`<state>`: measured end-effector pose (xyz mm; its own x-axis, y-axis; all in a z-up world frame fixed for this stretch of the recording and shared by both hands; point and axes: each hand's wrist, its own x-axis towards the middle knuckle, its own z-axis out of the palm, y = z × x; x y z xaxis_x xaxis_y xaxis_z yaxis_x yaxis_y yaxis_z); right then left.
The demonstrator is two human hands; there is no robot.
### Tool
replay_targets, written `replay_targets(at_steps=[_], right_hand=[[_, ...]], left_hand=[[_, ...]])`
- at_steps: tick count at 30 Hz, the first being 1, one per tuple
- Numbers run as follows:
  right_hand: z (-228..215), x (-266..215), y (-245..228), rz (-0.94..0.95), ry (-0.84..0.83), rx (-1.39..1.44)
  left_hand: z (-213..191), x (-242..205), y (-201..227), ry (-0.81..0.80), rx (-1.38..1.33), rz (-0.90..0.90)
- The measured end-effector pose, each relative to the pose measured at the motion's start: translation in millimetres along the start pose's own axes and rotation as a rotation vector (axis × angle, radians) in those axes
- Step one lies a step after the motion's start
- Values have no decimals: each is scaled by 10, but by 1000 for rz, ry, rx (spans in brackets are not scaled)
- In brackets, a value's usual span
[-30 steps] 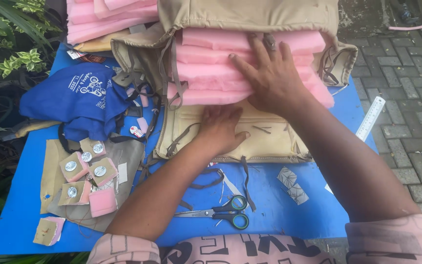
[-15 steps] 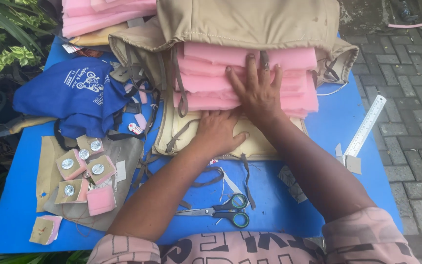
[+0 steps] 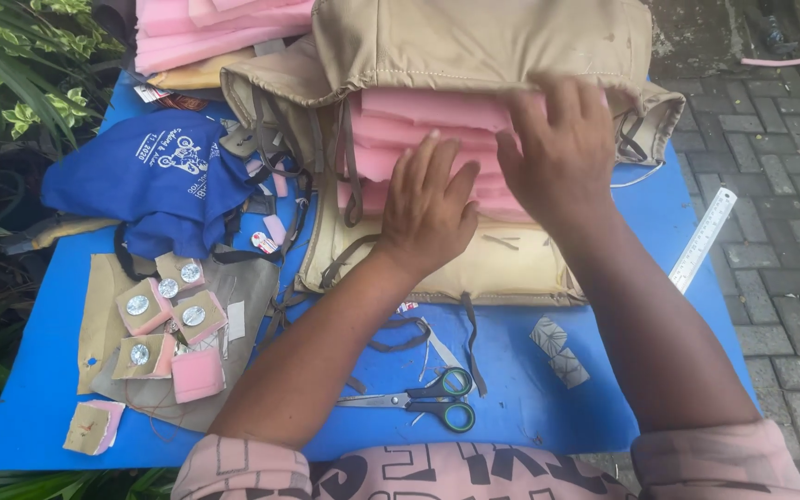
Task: Cutting material and stuffing foam layers into a leather bag before securing internal straps.
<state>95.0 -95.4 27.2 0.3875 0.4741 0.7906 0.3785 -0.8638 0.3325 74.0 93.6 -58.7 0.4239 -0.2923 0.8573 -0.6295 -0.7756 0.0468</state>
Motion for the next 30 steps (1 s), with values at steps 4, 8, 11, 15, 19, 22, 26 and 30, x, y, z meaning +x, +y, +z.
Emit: replay_targets(at_steps=[4,8,11,15,19,22,26,30], right_hand=[[268,243,62,63,-103,-61],[481,251,105,-73,10,28],[380,149,-128,-98,-12,131],[318,-101,-348,-33,-31,158],[425,-134,-352,6,-33,181],[469,-11,-304,21,9,107],[479,128,-29,155,71,211],[401,374,158,180,68,208]], left_hand=[[81,301,54,-227,144,-69],[213,270,-23,-359,262,-73],[259,370,-74,-392,202,-130],[331,360,-70,-223,152,-147],[388,246,-58,-205,239,-97],[317,309,-111,-300,184,-90],[177,538,-10,-535,390,-69],[32,940,24,-373,233,-128]])
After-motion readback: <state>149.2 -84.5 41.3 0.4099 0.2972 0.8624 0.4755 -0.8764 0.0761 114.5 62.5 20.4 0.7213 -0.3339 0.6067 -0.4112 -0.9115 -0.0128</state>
